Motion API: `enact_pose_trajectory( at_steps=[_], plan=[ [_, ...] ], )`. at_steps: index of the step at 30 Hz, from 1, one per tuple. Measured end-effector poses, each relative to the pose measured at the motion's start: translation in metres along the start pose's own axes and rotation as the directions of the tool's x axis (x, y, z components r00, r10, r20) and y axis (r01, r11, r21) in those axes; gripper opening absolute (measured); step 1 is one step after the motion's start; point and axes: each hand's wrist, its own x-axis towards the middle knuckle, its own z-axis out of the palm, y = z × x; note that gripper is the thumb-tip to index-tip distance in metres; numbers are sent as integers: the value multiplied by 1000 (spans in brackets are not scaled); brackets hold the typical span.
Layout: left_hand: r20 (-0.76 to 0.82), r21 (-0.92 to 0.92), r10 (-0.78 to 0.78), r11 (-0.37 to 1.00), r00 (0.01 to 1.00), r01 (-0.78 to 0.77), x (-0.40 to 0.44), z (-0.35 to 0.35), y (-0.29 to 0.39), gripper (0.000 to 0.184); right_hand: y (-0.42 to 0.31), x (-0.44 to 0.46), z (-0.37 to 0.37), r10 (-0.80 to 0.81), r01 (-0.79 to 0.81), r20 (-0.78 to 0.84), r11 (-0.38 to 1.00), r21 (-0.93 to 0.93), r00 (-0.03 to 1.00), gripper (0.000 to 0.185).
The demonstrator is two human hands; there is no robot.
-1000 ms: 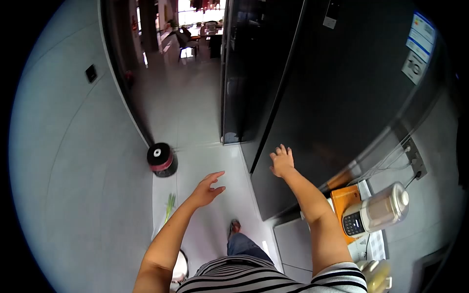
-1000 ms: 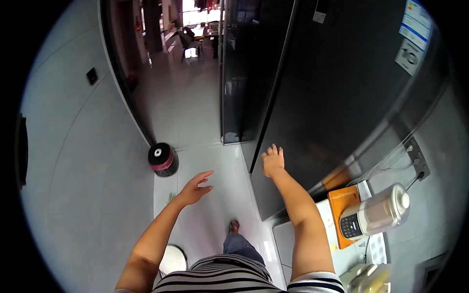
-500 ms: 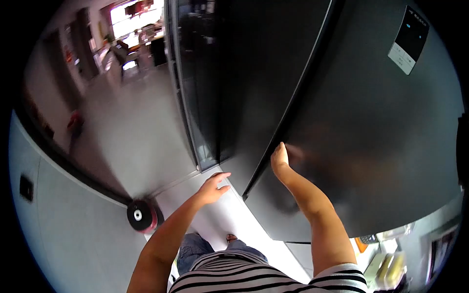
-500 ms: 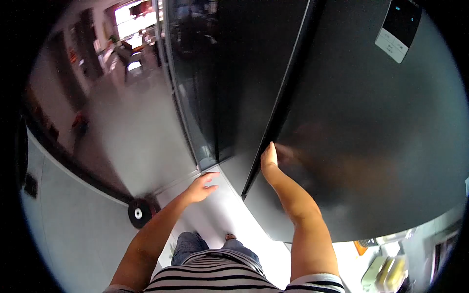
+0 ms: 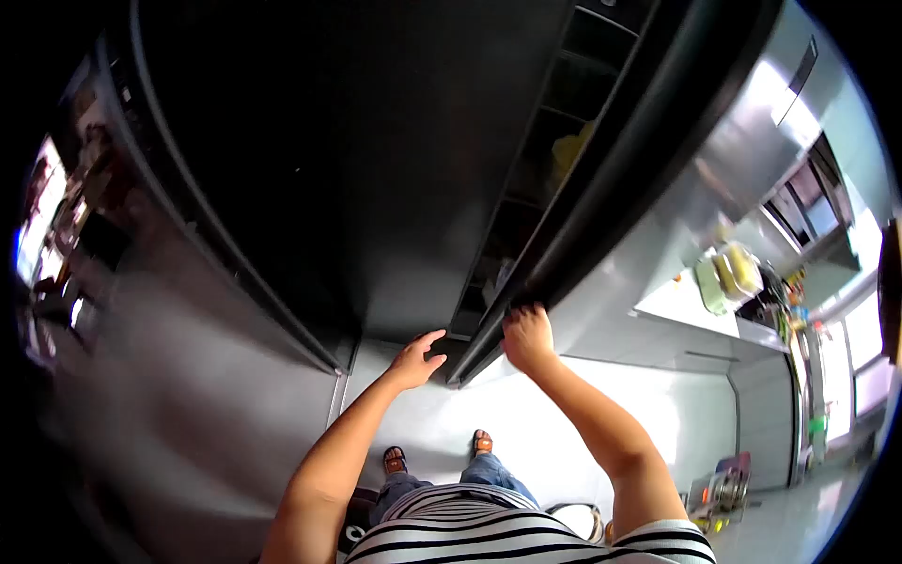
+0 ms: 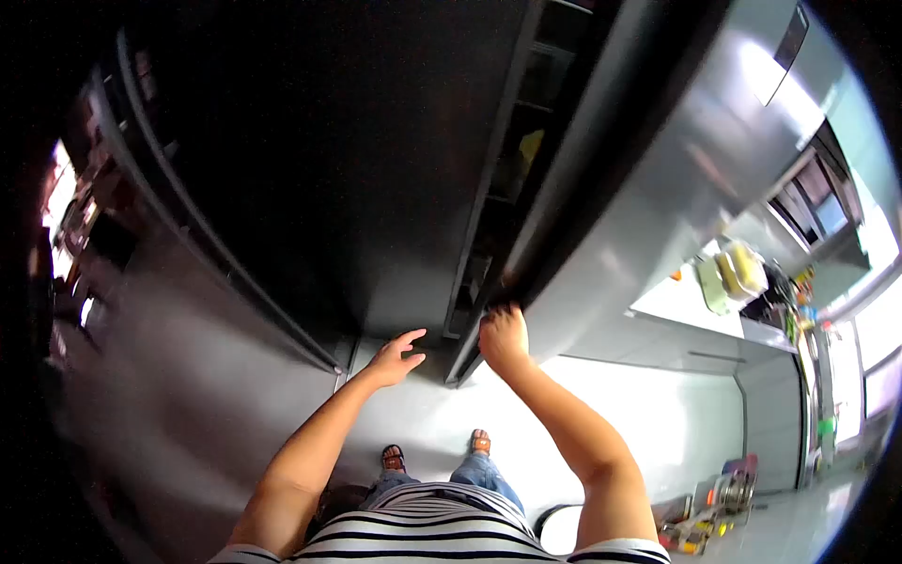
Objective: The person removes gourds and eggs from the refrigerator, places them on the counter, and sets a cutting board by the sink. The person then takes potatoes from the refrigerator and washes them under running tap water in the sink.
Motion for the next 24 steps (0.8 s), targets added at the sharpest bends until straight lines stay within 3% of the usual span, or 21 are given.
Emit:
enact_pose_trajectory(
  at_steps=[3,5,9,12,13,15,16,17,18,19,20,24],
  plan=[
    [149,-29,129,992,980,-126,15,19,16,61,-10,-67,-21,174,-158,-76,970,185,982,28],
    [237,48,264,958,935,-282,19,50,26,64,-12,-99,-34,279,-275,14,936,218,960,27],
    [470,-5,271,953,840,-304,16,117,62,75,-5,-162,-33,428,-432,71,874,223,901,32],
    [613,-55,181,981,769,-187,-4,161,79,82,-8,-222,-15,616,-516,13,647,561,788,22],
    [671,-55,207,971,711,-231,-11,171,83,83,-13,-240,-12,668,-500,3,554,666,744,21],
    [765,-64,247,948,595,-311,-21,187,90,86,-17,-274,-11,722,-596,151,412,689,675,23],
    [755,-147,390,884,528,-443,-22,202,87,89,-20,-286,1,767,-565,55,420,710,639,25],
    [764,-170,421,863,490,-476,-26,215,82,89,-25,-298,13,803,-533,-42,432,727,595,26],
    [771,-196,450,841,450,-504,-30,221,85,88,-26,-305,14,842,-585,75,304,752,534,29],
    [776,-223,479,817,411,-531,-33,226,88,88,-26,-312,28,878,-538,17,277,796,478,32],
    [804,-207,412,870,429,-446,-37,228,89,86,-23,-319,34,901,-539,13,248,805,433,34],
    [816,-118,358,871,454,-477,-24,250,51,83,13,-348,59,939,-559,5,199,805,343,37]
  ],
)
